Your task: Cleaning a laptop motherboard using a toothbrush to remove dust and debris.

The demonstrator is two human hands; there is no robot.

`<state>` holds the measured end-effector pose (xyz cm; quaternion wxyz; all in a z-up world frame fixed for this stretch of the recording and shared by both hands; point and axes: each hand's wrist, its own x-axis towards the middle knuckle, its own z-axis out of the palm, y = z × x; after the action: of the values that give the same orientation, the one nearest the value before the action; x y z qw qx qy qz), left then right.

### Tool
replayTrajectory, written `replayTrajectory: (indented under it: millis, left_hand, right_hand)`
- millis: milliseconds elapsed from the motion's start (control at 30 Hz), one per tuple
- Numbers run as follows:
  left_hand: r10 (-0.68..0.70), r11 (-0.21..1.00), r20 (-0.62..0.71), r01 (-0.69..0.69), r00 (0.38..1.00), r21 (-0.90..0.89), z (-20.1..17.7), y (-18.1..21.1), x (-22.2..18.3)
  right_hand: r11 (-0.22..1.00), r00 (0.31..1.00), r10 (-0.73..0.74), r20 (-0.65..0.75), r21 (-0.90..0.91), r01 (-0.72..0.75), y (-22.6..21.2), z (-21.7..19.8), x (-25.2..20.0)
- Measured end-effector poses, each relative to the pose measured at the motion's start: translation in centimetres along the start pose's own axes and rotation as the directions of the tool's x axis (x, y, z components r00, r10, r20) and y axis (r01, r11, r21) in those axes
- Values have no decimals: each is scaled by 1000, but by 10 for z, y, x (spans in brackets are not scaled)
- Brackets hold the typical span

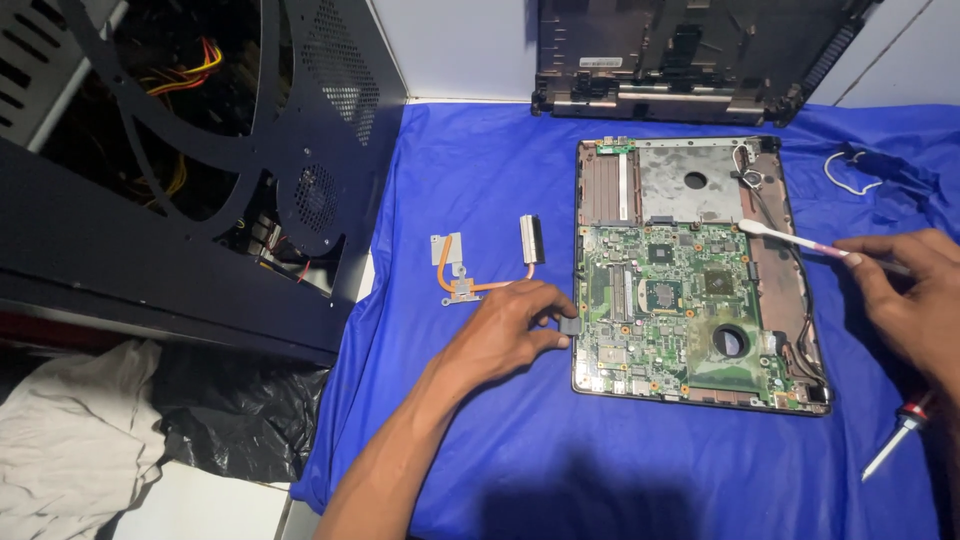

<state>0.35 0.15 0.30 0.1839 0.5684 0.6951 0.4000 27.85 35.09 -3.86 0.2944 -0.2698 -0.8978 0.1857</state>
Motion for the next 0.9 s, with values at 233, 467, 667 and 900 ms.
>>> replayTrajectory:
  millis: [233, 467, 667, 900]
  left_hand:
    - [0, 1000, 7, 0, 1000, 27, -7, 5, 1]
    - [-303, 948, -25, 299, 953, -107, -10, 19, 2]
    - [-594, 761, 30, 574, 804, -302, -6, 36, 7]
    - [-646, 690, 85, 628, 759, -361, -12, 46, 9]
  right_hand:
    - [999, 999, -41, -8, -33, 41, 7, 1, 1]
    - [998, 999, -32, 3, -51, 33, -2, -4, 1]
    - [998, 999, -54, -6, -41, 53, 3, -2, 1]
    - [997, 997, -72, -2, -42, 72, 3, -1, 1]
